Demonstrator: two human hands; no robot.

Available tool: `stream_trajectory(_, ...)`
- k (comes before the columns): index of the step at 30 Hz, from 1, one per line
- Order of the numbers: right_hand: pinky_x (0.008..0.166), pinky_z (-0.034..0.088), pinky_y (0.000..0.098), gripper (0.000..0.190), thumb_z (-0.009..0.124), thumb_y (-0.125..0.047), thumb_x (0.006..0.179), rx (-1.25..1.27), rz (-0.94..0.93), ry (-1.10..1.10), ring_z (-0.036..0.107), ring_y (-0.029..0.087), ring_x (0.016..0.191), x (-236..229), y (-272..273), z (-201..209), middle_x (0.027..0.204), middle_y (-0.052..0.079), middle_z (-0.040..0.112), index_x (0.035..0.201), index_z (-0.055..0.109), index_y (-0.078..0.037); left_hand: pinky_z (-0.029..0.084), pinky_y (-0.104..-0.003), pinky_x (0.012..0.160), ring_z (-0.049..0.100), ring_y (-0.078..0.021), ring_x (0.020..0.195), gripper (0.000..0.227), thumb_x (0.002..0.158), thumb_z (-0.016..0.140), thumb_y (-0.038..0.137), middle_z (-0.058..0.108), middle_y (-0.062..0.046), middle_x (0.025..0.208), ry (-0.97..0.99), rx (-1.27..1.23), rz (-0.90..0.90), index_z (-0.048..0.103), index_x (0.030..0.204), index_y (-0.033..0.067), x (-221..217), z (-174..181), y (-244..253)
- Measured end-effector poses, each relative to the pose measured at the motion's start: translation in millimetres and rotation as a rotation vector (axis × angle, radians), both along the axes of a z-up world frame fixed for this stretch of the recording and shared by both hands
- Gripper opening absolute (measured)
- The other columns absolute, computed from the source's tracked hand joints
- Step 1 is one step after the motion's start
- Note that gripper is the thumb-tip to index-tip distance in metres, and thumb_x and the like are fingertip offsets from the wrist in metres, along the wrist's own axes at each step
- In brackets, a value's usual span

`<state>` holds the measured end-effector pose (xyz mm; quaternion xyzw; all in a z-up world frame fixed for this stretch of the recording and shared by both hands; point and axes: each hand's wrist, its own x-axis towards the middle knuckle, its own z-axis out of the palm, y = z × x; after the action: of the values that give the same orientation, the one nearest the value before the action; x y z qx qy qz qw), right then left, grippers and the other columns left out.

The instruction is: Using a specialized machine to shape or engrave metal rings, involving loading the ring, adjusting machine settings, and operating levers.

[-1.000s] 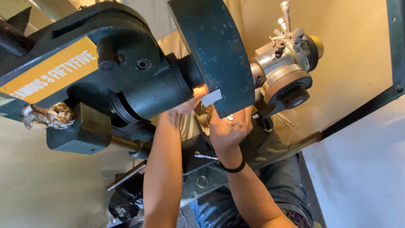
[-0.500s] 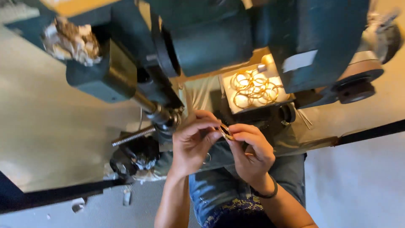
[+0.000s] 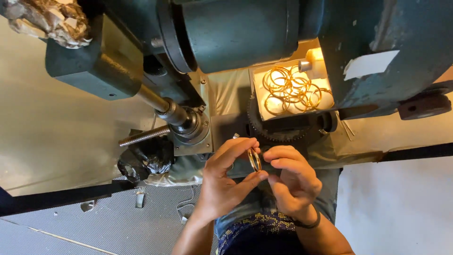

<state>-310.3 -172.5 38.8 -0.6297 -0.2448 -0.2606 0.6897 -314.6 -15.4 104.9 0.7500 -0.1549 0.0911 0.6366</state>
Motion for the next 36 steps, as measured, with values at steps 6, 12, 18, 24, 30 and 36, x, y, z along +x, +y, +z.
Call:
stream_trajectory(6,0.078,0.057,0.0342,0.022,0.066,-0.016,0.094,-0.02,0.091,0.095,0.066,0.028,0.087,1,-15,22,0.098,0.018,0.069,0.108,0.066,0.001,0.057,-0.032,0.091,0.065,-0.019,0.097,0.054,0.085,0.077,-0.006,0.065,-0.011,0.122,-0.054,0.126,-0.013,0.059,0.134,0.0087,-1,-8,-10)
stream_trajectory(12,0.079,0.055,0.0333,0.01,0.067,-0.004,0.09,-0.05,0.151,0.124,0.062,0.025,0.083,1,-21,29,0.091,0.015,0.066,0.1,0.066,-0.001,0.059,-0.032,0.089,0.065,-0.0209,0.099,0.054,0.086,0.073,-0.011,0.065,-0.013,0.121,-0.098,0.143,-0.04,0.058,0.135,0.0059,-1,-6,-17)
stream_trajectory(18,0.08,0.056,0.0355,0.007,0.067,-0.004,0.091,-0.041,0.142,0.123,0.062,0.027,0.083,-2,-26,24,0.092,0.016,0.066,0.097,0.067,-0.002,0.06,-0.032,0.094,0.066,-0.0224,0.105,0.055,0.086,0.072,-0.009,0.065,-0.014,0.125,-0.061,0.109,-0.025,0.056,0.137,0.005,-7,-7,-20)
stream_trajectory(24,0.083,0.057,0.0359,0.008,0.069,-0.004,0.089,-0.048,0.125,0.137,0.066,0.028,0.087,-2,-28,20,0.095,0.017,0.069,0.097,0.068,-0.002,0.059,-0.034,0.095,0.065,-0.0246,0.111,0.043,0.092,0.068,-0.005,0.065,-0.015,0.127,0.007,-0.063,-0.011,0.06,0.133,0.0048,-10,-4,-21)
stream_trajectory(30,0.085,0.058,0.0367,0.008,0.069,-0.004,0.09,-0.052,0.135,0.154,0.067,0.029,0.091,-3,-30,16,0.099,0.018,0.069,0.098,0.069,-0.002,0.058,-0.032,0.094,0.064,-0.0217,0.106,0.041,0.091,0.075,-0.002,0.066,-0.015,0.127,0.001,-0.097,-0.003,0.062,0.13,0.0059,-10,-5,-21)
stream_trajectory(36,0.087,0.059,0.0369,0.009,0.068,-0.004,0.091,-0.045,0.152,0.168,0.068,0.03,0.094,-3,-31,13,0.102,0.018,0.069,0.1,0.069,-0.002,0.058,-0.031,0.093,0.066,-0.0216,0.105,0.042,0.09,0.077,-0.003,0.066,-0.017,0.128,-0.027,-0.102,-0.008,0.062,0.129,0.006,-9,-7,-21)
